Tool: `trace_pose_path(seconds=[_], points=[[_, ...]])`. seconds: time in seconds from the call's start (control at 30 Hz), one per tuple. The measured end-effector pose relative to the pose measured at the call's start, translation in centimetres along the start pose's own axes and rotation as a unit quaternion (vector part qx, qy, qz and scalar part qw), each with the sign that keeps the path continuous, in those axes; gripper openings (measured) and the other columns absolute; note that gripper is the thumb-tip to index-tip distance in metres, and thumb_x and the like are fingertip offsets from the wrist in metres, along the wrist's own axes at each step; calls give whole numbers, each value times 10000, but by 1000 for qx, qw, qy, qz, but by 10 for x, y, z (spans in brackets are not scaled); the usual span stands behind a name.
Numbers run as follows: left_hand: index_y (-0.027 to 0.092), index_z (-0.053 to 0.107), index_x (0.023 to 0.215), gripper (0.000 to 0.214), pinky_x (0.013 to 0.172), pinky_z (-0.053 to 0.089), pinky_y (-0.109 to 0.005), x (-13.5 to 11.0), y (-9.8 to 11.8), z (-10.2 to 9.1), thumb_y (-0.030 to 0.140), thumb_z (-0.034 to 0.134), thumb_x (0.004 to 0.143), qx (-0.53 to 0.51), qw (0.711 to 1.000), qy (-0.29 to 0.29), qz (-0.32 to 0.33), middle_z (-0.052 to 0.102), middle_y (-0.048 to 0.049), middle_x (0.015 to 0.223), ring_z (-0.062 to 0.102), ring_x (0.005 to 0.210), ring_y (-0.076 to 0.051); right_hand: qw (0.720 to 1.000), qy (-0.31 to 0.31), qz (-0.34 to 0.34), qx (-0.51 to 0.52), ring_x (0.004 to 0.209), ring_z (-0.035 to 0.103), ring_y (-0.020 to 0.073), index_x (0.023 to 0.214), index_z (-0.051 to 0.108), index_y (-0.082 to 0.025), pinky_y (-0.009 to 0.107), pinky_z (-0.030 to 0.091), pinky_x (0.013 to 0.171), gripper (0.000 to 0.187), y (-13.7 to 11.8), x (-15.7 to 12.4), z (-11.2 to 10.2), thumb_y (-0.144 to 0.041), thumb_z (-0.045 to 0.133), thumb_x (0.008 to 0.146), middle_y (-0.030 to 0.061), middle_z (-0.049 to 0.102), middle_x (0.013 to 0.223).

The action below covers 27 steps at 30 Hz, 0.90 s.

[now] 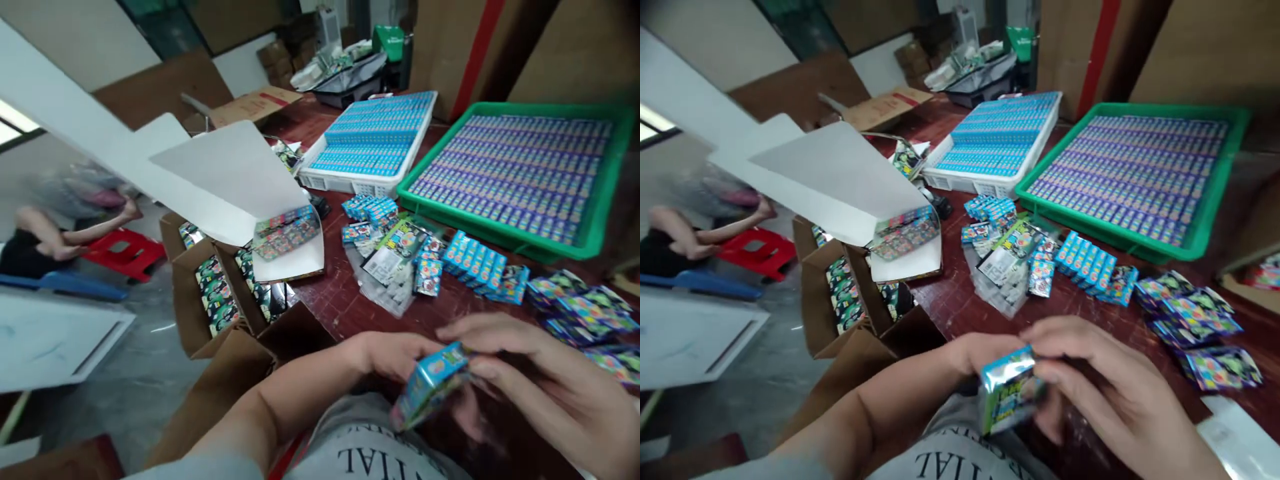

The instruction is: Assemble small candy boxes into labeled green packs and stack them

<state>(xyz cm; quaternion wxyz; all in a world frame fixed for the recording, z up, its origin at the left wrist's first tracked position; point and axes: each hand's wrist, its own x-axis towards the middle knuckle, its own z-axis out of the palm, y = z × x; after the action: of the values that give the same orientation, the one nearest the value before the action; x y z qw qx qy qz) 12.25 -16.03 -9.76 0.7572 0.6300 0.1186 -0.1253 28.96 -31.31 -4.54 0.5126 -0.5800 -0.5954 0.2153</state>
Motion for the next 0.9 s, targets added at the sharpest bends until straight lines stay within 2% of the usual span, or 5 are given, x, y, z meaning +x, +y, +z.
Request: trace_pose_path(seconds=[0.1, 0.2, 0.3, 0.77, 0.9], points=[[225, 593, 1330, 715, 856, 569, -343, -77, 30, -65, 602, 781, 752, 174, 950, 241, 94, 724, -79, 1107, 698, 983, -258, 999, -16, -18, 30, 1373, 542, 271, 1364, 552, -350, 411, 560, 1063, 435, 13, 53, 21, -320, 662, 944, 64, 558, 1473], [217, 571, 1363, 534, 1041, 479, -439, -147, 41, -137, 476, 670, 907, 502, 661, 557, -4, 653, -136, 1289, 620, 1191, -314, 1000, 7, -13, -20, 1410, 486, 291, 1379, 538, -329, 478, 535, 1078, 438, 44, 80, 42, -353, 647, 955, 88, 502, 1503], [208, 627, 1287, 372, 1017, 481, -444, -176, 29, -190, 359, 619, 947, 650, 513, 543, -136, 669, -145, 1230, 616, 1195, -337, 997, 0, -15, -77, 1346, 532, 284, 1341, 560, -306, 495, 533, 1057, 374, 68, 88, 63, -360, 617, 976, 106, 558, 1421], [251, 395, 1468, 736, 1152, 272, -599, -141, 5, -280, 720, 506, 912, 694, 477, 536, -56, 248, -126, 1691, 391, 1436, -398, 908, -70, 88, -403, 1528, 283, 395, 1583, 297, -159, 597, 315, 1210, 933, 101, 67, 55, -572, 703, 852, 232, 304, 1646], [340, 337, 1489, 793, 1198, 168, -643, -135, 17, -267, 773, 547, 858, 669, 468, 576, 15, 307, -62, 1677, 365, 1477, -360, 875, -91, 97, -466, 1543, 264, 368, 1586, 300, -95, 561, 220, 1259, 889, 102, 67, 59, -449, 701, 877, 232, 309, 1645]])
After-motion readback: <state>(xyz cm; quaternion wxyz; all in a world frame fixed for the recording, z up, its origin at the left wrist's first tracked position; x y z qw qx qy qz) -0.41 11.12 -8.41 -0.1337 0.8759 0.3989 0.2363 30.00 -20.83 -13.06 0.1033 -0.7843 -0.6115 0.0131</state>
